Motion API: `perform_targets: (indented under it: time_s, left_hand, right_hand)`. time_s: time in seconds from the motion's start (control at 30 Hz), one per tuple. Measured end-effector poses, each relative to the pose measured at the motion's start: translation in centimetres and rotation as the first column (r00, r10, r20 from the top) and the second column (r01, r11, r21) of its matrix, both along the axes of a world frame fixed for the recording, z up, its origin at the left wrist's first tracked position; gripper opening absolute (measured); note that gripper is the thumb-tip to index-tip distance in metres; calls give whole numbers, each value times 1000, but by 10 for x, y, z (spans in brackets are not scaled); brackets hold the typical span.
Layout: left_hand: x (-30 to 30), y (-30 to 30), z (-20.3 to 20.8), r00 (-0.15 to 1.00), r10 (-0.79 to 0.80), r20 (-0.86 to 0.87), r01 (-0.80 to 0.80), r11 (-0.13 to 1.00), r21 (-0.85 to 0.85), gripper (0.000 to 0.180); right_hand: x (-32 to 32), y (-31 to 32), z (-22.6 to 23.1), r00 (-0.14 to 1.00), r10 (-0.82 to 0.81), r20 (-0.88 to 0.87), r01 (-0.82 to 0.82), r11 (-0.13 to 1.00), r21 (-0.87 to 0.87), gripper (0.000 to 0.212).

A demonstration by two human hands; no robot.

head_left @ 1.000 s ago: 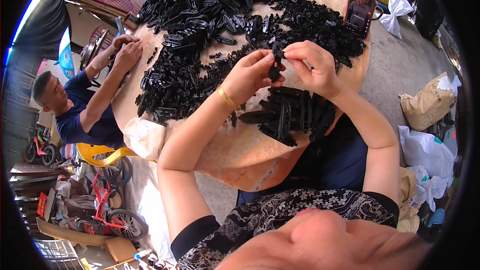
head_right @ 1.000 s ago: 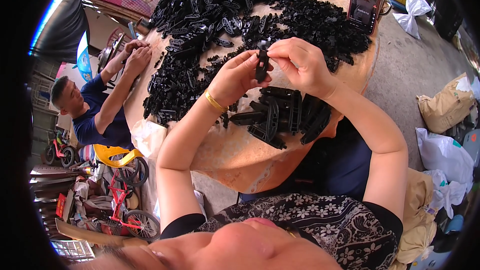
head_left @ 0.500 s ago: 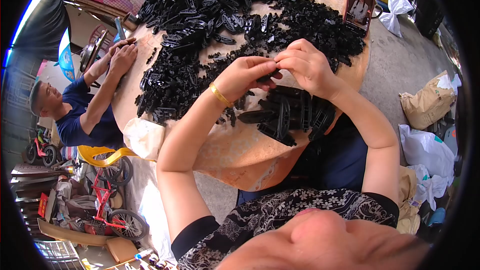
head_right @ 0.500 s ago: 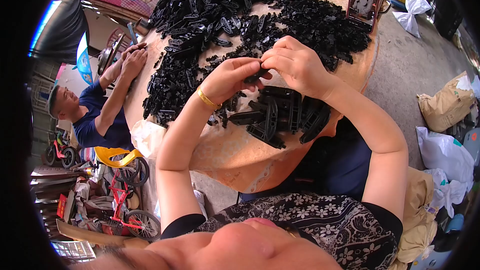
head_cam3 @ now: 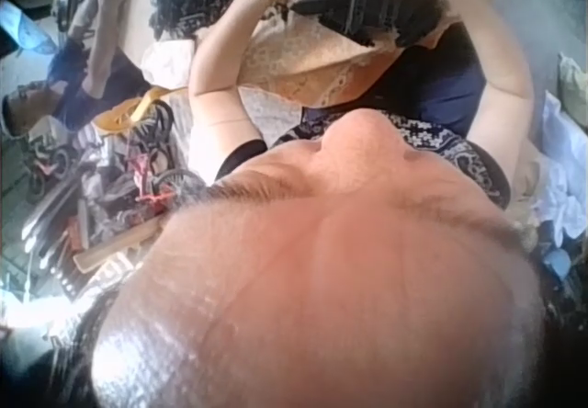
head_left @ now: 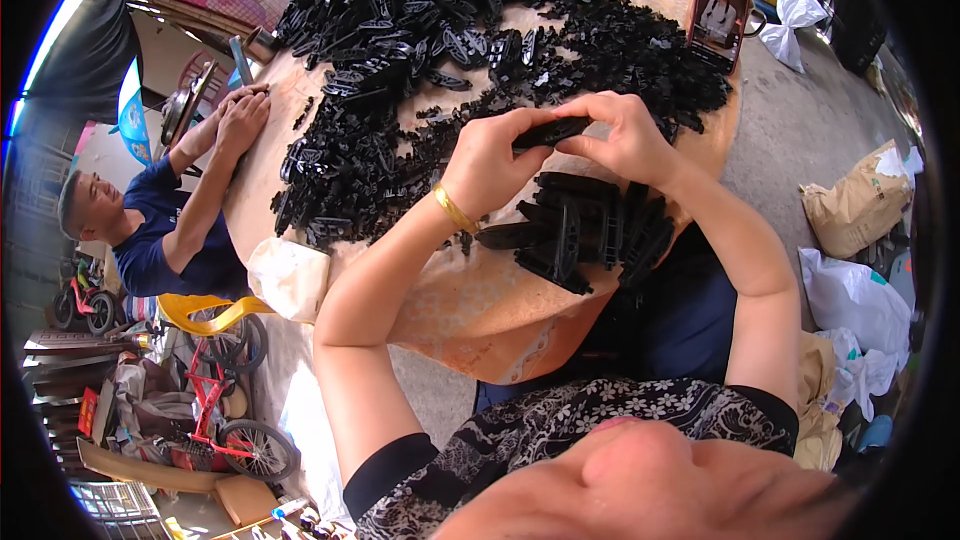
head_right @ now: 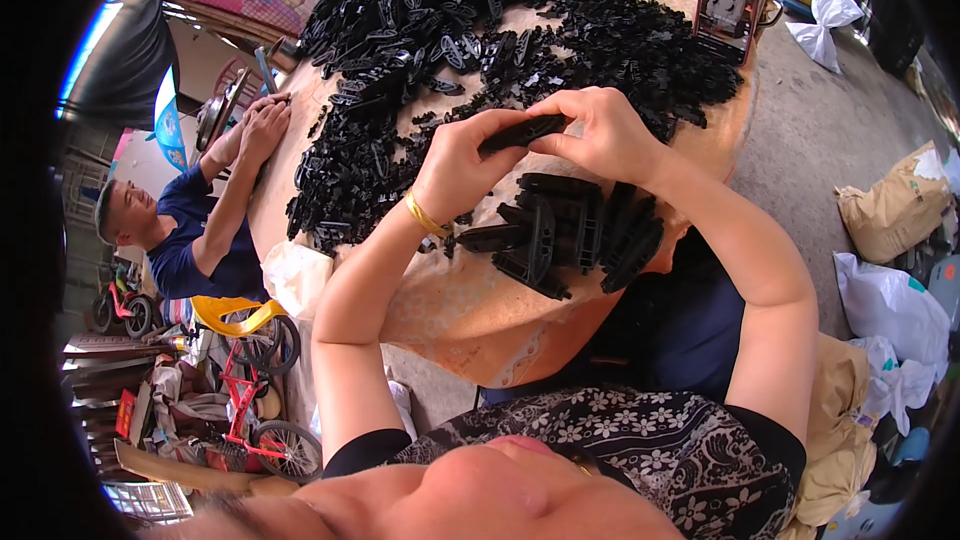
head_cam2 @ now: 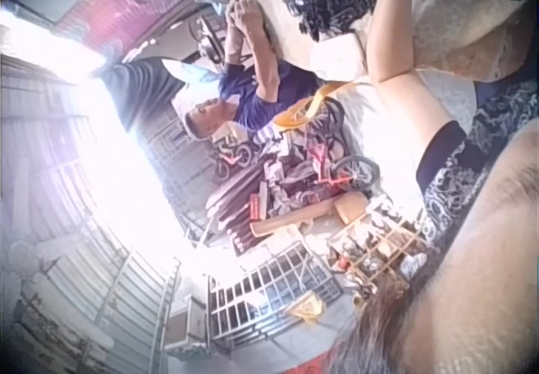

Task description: The person assembles plastic components by hand, fitting small plastic pieces into larger plastic parts and placing the assembled units onto a stack on the table.

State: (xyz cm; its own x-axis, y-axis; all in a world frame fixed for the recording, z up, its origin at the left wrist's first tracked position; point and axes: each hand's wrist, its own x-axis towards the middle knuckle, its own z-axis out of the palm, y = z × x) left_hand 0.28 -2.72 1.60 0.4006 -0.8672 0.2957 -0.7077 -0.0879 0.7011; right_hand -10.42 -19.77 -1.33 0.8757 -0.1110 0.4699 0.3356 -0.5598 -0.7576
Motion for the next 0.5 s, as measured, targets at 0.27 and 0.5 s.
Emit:
perform_targets:
  time_s: [0.27,0.5]
  left_hand:
    - [-2,6,17,905,-302,-301,349,930,116,32]
    - [71,-10,-1,929,50,368,-65,997,30,30]
  right_hand:
    - [12,-18,5,956,293,21,-266,831,489,31]
    - [23,-7,-18,997,-69,32,74,785,-616,36]
